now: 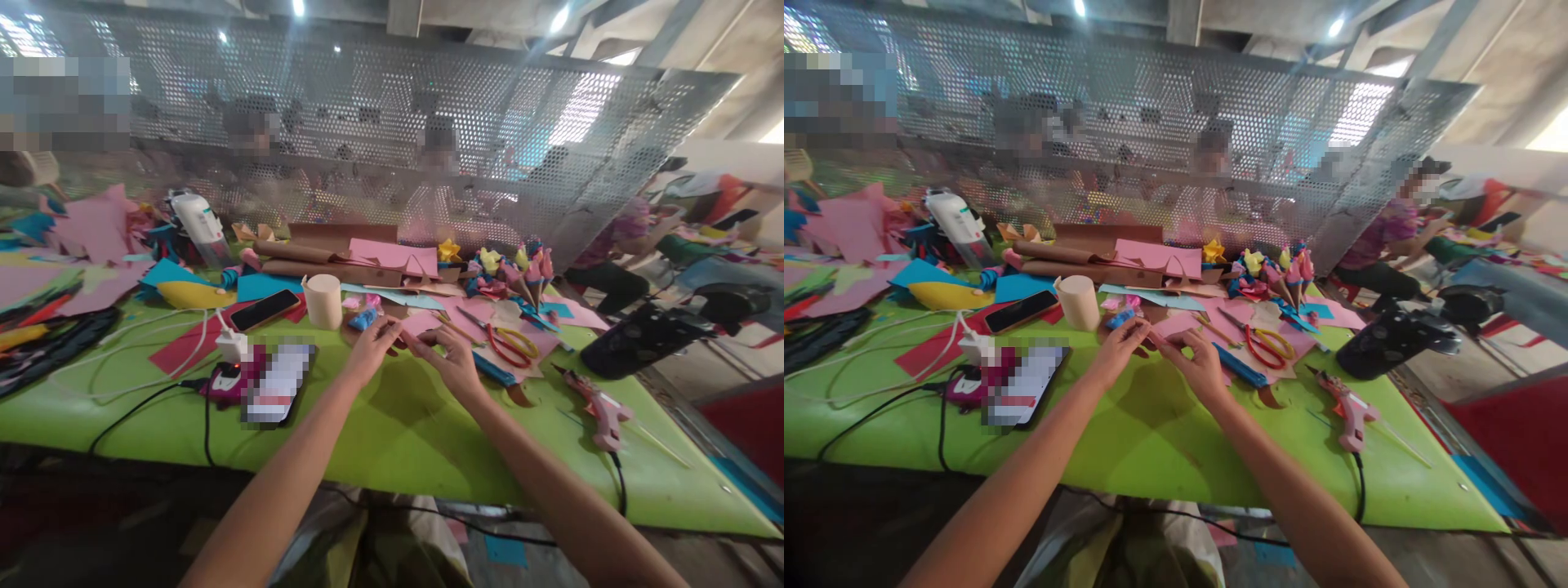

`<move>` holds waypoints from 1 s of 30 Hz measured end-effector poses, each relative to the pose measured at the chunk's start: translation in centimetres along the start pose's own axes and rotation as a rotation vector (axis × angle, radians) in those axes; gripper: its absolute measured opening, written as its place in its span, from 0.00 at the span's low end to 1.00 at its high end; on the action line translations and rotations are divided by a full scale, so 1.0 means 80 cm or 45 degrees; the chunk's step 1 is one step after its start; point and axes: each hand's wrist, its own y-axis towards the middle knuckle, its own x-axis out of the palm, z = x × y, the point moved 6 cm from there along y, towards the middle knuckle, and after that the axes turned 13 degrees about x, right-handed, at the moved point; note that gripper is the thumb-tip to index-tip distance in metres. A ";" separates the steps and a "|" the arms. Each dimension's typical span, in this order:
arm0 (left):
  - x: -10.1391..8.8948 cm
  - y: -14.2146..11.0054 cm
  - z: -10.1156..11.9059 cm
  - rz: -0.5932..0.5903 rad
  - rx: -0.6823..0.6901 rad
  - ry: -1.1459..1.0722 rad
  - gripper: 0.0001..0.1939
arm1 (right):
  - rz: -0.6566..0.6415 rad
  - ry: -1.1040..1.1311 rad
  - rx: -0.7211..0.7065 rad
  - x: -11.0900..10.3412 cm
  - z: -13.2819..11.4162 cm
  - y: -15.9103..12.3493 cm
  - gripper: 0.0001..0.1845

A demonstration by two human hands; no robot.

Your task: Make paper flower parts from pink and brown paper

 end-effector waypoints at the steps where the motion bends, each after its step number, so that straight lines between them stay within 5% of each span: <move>1: -0.001 0.000 0.000 0.008 0.002 -0.003 0.21 | -0.021 0.010 0.019 0.001 0.003 0.002 0.11; 10: 0.005 0.004 -0.003 -0.181 0.004 0.138 0.23 | 0.012 0.086 0.185 0.009 0.012 0.008 0.14; 17: -0.001 0.004 -0.018 -0.082 -0.125 0.060 0.24 | -0.206 0.428 0.337 0.022 0.019 0.011 0.14; 30: -0.004 -0.002 -0.024 0.083 -0.102 0.015 0.22 | -0.129 0.014 0.031 0.009 0.004 0.004 0.11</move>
